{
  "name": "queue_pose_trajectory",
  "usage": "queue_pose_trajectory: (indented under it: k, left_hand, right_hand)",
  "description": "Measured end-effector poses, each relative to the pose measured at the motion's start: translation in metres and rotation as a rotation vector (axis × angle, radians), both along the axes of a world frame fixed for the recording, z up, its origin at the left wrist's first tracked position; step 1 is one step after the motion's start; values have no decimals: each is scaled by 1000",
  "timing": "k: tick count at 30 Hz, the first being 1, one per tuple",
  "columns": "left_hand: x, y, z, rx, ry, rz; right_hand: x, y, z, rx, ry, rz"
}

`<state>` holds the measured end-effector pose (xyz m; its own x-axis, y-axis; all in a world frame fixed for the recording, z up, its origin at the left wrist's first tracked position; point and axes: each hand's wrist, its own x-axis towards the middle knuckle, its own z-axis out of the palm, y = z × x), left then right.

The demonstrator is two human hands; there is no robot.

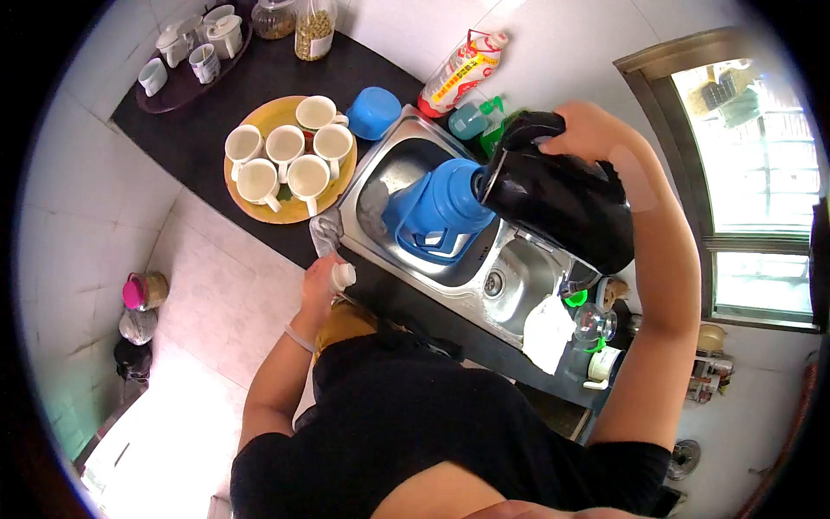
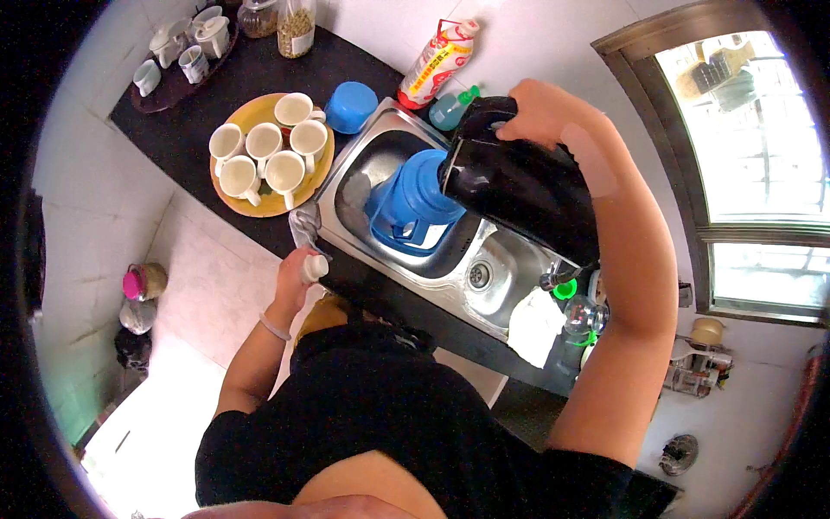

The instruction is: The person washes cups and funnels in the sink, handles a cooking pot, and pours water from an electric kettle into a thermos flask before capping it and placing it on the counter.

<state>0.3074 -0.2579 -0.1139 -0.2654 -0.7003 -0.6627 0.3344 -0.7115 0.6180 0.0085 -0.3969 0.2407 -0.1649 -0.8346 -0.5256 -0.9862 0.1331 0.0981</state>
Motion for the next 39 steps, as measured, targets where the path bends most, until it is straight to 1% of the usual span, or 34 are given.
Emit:
queue_pose_trajectory:
  k: [3, 6, 9, 11, 13, 15, 19, 22, 25, 28, 31, 32, 35, 36, 39]
  left_hand:
    - [0, 2, -3, -104, -97, -19]
    - [2, 3, -11, -108, -62, 0]
    - [2, 5, -7, -272, -217, -47]
    - [1, 6, -5, -334, -211, -23]
    - [0, 4, -6, -245, -128, 26]
    - [-2, 0, -9, -5, 31, 102]
    - [-2, -1, 1, -5, 18, 80]
    - [-2, -2, 5, -1, -1, 63]
    - [-4, -5, 7, -25, -19, 43]
    - [-6, -13, 15, -49, -29, 27]
    - [-13, -25, 24, -102, -46, 9]
    - [-16, -30, 27, -140, -35, 7]
    - [-30, -47, 45, -259, -55, 21]
    - [-37, -53, 55, -299, -70, 34]
    - [-55, -68, 83, -539, -160, -17]
  right_hand:
    - [11, -14, -5, 58, 93, 59]
    - [28, -19, -8, 68, 156, 102]
    - [48, -23, -7, 79, 214, 176]
    - [52, -27, -13, 83, 264, 248]
    - [50, -35, -26, 72, 324, 334]
    - [67, -30, -17, 112, 333, 288]
    - [70, -29, -15, 126, 330, 257]
    - [55, -25, -17, 67, 320, 323]
    - [51, -9, -5, 33, 305, 272]
    - [33, 6, -1, 3, 203, 203]
    - [4, 28, -12, -139, 127, 192]
    - [-2, 42, -14, -263, 80, 183]
    - [-13, 77, -15, -377, 7, -35]
    - [-18, 92, -15, -441, -29, -66]
    - [-43, 139, -32, -640, -263, -313]
